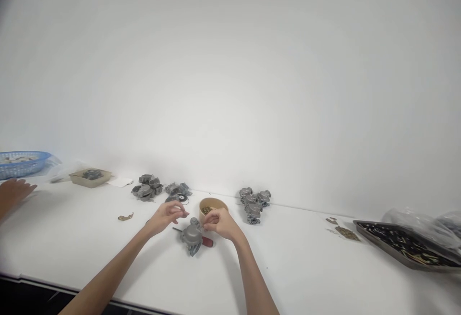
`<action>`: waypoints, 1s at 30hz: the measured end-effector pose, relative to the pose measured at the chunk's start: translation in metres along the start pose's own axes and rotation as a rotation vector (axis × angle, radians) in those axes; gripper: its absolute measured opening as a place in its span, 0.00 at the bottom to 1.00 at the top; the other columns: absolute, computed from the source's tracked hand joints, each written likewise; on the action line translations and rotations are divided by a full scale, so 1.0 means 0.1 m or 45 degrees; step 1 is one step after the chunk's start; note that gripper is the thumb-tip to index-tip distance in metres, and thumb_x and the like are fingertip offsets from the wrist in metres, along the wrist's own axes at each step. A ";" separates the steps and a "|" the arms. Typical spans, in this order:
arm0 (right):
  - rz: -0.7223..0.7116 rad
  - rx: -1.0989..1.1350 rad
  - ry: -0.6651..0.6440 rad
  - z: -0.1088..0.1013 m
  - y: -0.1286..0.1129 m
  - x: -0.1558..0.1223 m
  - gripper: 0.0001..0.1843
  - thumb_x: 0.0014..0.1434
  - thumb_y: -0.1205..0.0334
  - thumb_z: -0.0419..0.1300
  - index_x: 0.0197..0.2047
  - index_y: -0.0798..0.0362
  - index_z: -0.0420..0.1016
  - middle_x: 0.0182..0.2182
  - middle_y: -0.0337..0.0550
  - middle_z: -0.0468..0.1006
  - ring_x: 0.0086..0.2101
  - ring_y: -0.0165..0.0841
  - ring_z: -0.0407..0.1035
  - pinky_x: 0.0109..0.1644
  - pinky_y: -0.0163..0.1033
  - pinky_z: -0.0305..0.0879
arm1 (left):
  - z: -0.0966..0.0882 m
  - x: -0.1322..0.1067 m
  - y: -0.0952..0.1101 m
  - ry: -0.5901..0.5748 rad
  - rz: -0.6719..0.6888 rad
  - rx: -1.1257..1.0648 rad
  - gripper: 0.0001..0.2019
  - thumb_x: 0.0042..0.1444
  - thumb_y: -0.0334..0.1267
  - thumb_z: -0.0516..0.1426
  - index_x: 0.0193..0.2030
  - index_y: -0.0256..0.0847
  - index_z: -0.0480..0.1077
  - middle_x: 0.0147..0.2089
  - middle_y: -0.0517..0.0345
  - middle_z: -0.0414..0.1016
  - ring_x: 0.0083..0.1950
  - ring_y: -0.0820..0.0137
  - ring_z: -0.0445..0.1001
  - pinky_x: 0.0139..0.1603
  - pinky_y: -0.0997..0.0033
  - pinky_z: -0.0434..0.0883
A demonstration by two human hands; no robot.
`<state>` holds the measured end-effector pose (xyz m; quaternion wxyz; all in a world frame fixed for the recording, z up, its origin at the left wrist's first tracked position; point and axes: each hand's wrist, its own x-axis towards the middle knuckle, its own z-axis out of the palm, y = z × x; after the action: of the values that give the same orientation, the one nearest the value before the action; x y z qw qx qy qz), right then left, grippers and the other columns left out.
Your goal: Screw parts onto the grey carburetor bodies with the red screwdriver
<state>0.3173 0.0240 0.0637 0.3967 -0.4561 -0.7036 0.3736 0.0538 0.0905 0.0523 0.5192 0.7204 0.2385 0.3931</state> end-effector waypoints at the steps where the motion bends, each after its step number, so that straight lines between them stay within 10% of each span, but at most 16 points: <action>1: -0.003 -0.025 -0.014 0.00 0.00 0.00 0.09 0.49 0.57 0.69 0.33 0.52 0.82 0.30 0.44 0.83 0.33 0.41 0.78 0.41 0.44 0.74 | 0.00 0.00 0.00 -0.028 0.014 0.033 0.15 0.56 0.49 0.63 0.42 0.39 0.74 0.45 0.46 0.83 0.49 0.58 0.80 0.38 0.69 0.73; 30: 0.011 -0.216 -0.145 0.00 0.04 0.01 0.06 0.49 0.61 0.68 0.33 0.51 0.85 0.32 0.43 0.84 0.34 0.38 0.76 0.38 0.38 0.71 | -0.03 -0.06 0.06 -0.221 0.122 0.544 0.05 0.50 0.38 0.67 0.34 0.42 0.84 0.35 0.55 0.85 0.37 0.65 0.80 0.37 0.72 0.71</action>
<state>0.3180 0.0263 0.0602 0.3144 -0.4690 -0.7522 0.3396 0.0475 0.0852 0.0566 0.3542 0.8557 0.2361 0.2944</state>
